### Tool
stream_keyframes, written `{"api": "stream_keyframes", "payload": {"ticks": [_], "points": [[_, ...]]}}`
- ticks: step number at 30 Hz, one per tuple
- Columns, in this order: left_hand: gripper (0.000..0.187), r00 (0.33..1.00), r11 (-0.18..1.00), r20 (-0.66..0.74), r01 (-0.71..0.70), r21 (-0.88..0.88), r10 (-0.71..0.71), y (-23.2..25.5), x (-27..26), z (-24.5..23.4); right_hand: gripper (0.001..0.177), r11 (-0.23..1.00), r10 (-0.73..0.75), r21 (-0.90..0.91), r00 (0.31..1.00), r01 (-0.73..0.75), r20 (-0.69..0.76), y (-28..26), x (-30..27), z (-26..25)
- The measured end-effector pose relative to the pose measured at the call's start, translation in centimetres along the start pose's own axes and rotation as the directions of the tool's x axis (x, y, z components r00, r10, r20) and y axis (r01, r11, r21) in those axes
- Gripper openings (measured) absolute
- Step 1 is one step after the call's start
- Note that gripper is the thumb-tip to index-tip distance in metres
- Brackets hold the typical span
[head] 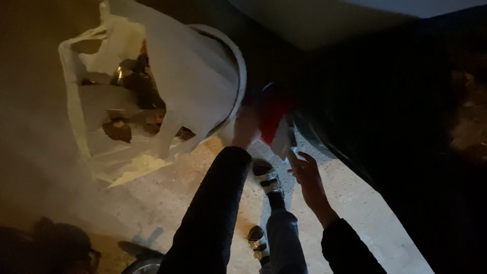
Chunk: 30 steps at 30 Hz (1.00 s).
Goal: The person sweeps dirt and debris from a concrete floor into a purple dustpan using a red broom and then empties the dustpan into a black garbage bag.
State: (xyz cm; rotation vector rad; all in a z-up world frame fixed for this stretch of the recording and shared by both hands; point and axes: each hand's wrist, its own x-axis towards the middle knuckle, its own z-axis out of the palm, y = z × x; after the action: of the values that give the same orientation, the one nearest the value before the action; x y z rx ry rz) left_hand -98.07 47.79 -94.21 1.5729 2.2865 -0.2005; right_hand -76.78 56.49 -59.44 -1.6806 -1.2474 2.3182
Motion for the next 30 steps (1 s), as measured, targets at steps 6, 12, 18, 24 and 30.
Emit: {"api": "stream_keyframes", "payload": {"ticks": [6,12,18,24,30], "points": [[0.101,0.911,0.874,0.394,0.286,-0.393,-0.121,1.0,0.0,-9.1,0.066,0.993,0.122,0.007,0.989,-0.121,-0.089,2.9,0.0,0.7],[0.036,0.816,0.866,0.554,0.386,-0.317,-0.161,3.1,-0.5,-9.2,0.071,0.952,0.224,-0.176,0.962,-0.251,-0.157,8.5,0.6,0.0],[0.054,0.885,0.884,0.405,0.363,-0.295,-0.228,3.7,-0.9,-11.0,0.055,0.243,-0.365,-0.943,0.922,0.226,0.127,11.1,1.3,0.3],[0.073,0.866,0.859,0.379,0.439,-0.263,-0.327,1.3,-3.9,-15.1,0.042,0.212,-0.401,-0.941,0.902,0.264,0.162,16.5,1.1,-1.4],[0.047,0.837,0.639,0.406,0.545,-0.544,-0.368,-1.4,-11.9,-17.7,0.06,0.899,0.233,-0.329,0.951,-0.29,-0.203,18.6,-2.4,-1.3]]}}
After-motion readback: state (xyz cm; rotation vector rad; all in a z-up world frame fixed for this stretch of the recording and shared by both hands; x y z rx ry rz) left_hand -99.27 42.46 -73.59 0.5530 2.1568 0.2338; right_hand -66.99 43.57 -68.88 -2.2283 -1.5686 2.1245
